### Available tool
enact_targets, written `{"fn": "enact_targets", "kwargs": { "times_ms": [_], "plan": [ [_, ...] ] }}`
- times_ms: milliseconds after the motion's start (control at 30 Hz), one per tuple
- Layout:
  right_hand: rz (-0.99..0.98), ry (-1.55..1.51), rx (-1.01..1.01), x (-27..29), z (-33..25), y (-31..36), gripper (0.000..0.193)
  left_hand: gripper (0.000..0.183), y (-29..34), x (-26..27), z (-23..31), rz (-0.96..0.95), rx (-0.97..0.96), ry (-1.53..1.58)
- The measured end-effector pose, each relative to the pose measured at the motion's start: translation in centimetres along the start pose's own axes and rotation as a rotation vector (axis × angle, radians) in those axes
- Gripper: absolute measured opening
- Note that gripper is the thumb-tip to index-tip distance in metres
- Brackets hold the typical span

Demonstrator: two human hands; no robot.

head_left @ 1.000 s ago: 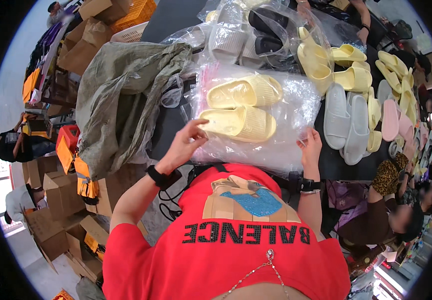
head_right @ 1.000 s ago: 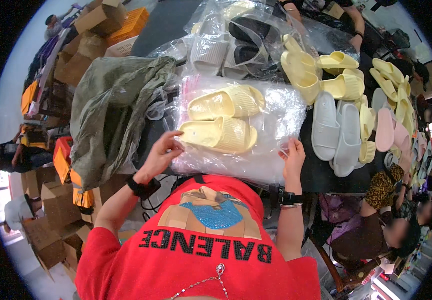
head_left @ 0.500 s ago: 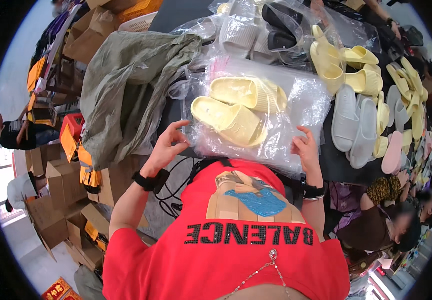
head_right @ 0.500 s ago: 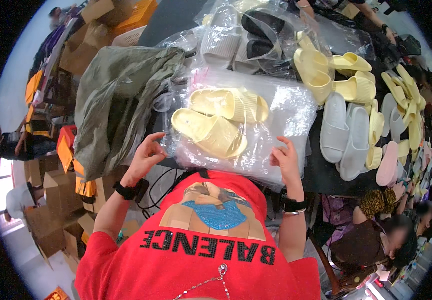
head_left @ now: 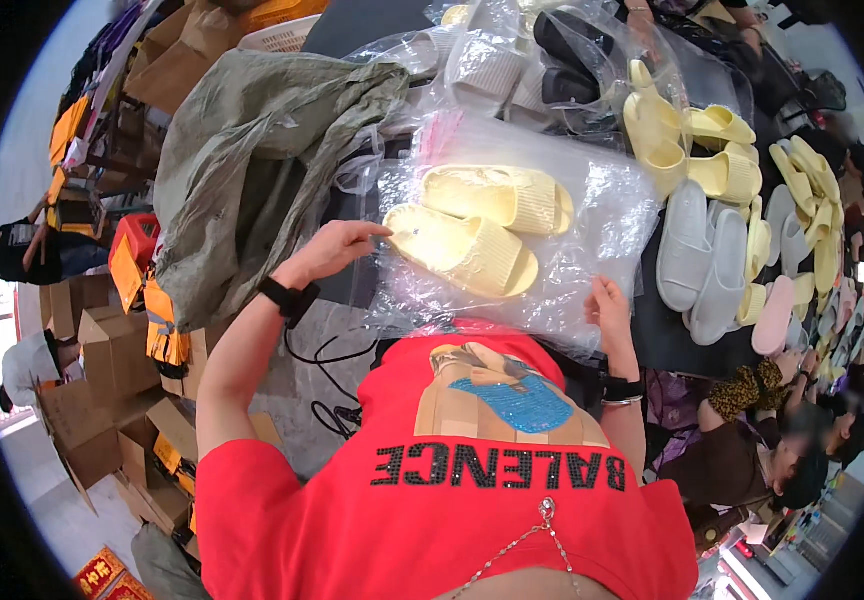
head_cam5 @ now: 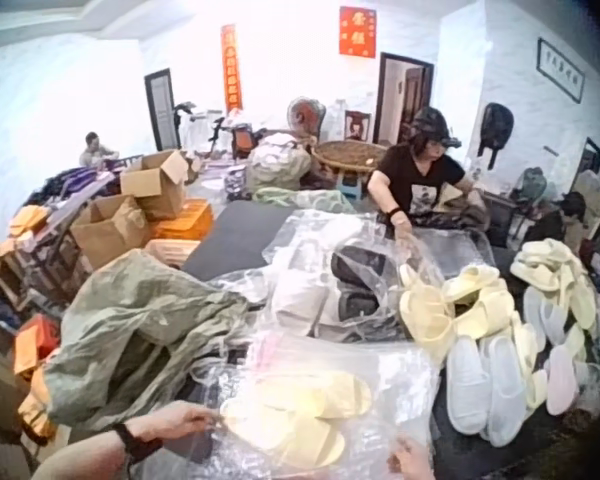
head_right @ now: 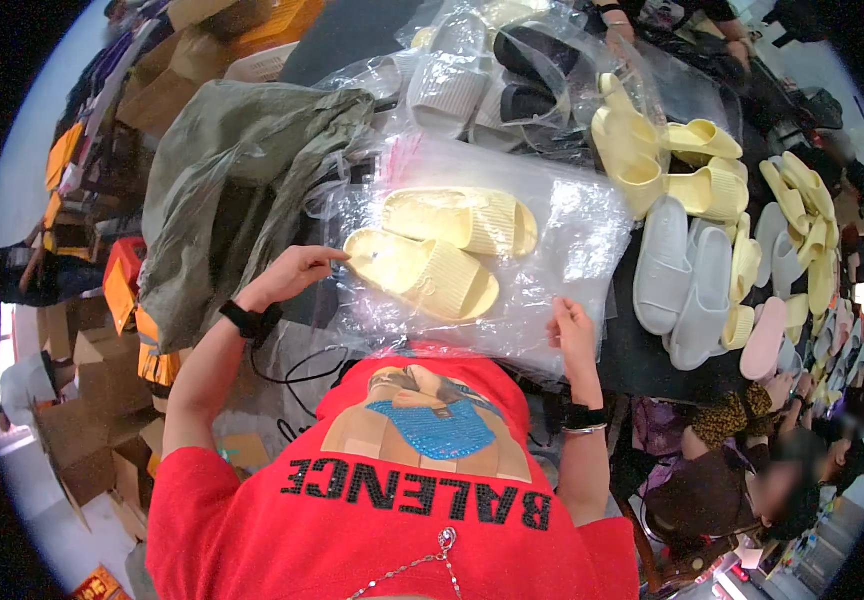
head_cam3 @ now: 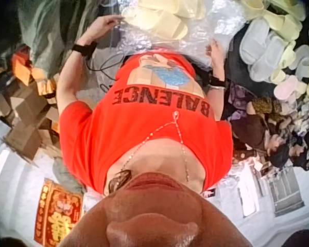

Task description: Sort various pairs of sandals and sliders from a large sack and place them into individual plastic bags.

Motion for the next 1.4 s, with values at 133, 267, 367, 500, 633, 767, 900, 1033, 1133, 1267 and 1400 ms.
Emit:
{"fn": "enact_targets", "kwargs": {
  "times_ms": [133,267,367,500,633,767,900,1033,1133,1267,1400],
  "plan": [
    [-0.042,-0.036,0.102,-0.2,0.8,-0.5,0.018,0.029,-2.3,-1.1,2.3,-0.047,-0.125,-0.287],
    [0.011,-0.096,0.117,-0.4,1.3,-0.4,0.016,0.034,-3.7,-0.2,-1.7,0.197,0.024,0.096],
    [0.009,-0.139,0.108,-0.7,1.5,0.0,0.019,0.036,-3.6,-0.6,-4.7,0.187,0.324,0.814],
    [-0.009,-0.170,0.093,-1.0,1.2,0.3,0.021,0.036,-1.7,-2.4,-4.6,0.072,0.564,1.129],
    [-0.070,-0.203,0.059,-0.9,1.1,0.7,0.020,0.020,-0.8,-5.3,-4.9,-0.309,0.544,1.049],
    [-0.040,-0.150,0.090,-0.9,0.7,1.3,0.018,0.017,-1.2,-5.9,-0.9,-0.470,0.345,1.040],
    [-0.058,-0.105,0.103,-0.8,0.2,1.6,0.019,0.021,-2.2,-6.3,-2.5,-0.282,0.339,1.112],
    [-0.165,0.006,0.021,0.9,1.7,1.0,0.030,0.023,-1.5,-6.9,-1.2,-0.290,0.563,1.373],
    [-0.182,-0.096,-0.023,0.9,-0.9,0.2,0.039,0.039,-1.7,-7.0,0.9,-0.609,0.447,1.178],
    [-0.209,-0.163,-0.064,0.2,-3.0,-2.9,0.047,0.041,-5.2,-6.1,3.7,-0.373,-0.253,0.218],
    [-0.184,0.041,-0.037,-0.4,-4.0,-5.2,0.039,0.043,-7.0,-4.9,6.6,-0.072,-0.642,-0.443]
  ]
}}
Point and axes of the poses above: each hand's wrist, its own y-axis away from the middle knuckle, its own x-axis out of the back of the hand, z = x × y, the point moved 6 cm from there along -y, towards the middle knuckle, and after that the axes turned 4 degrees about y, right-handed, at the moved point
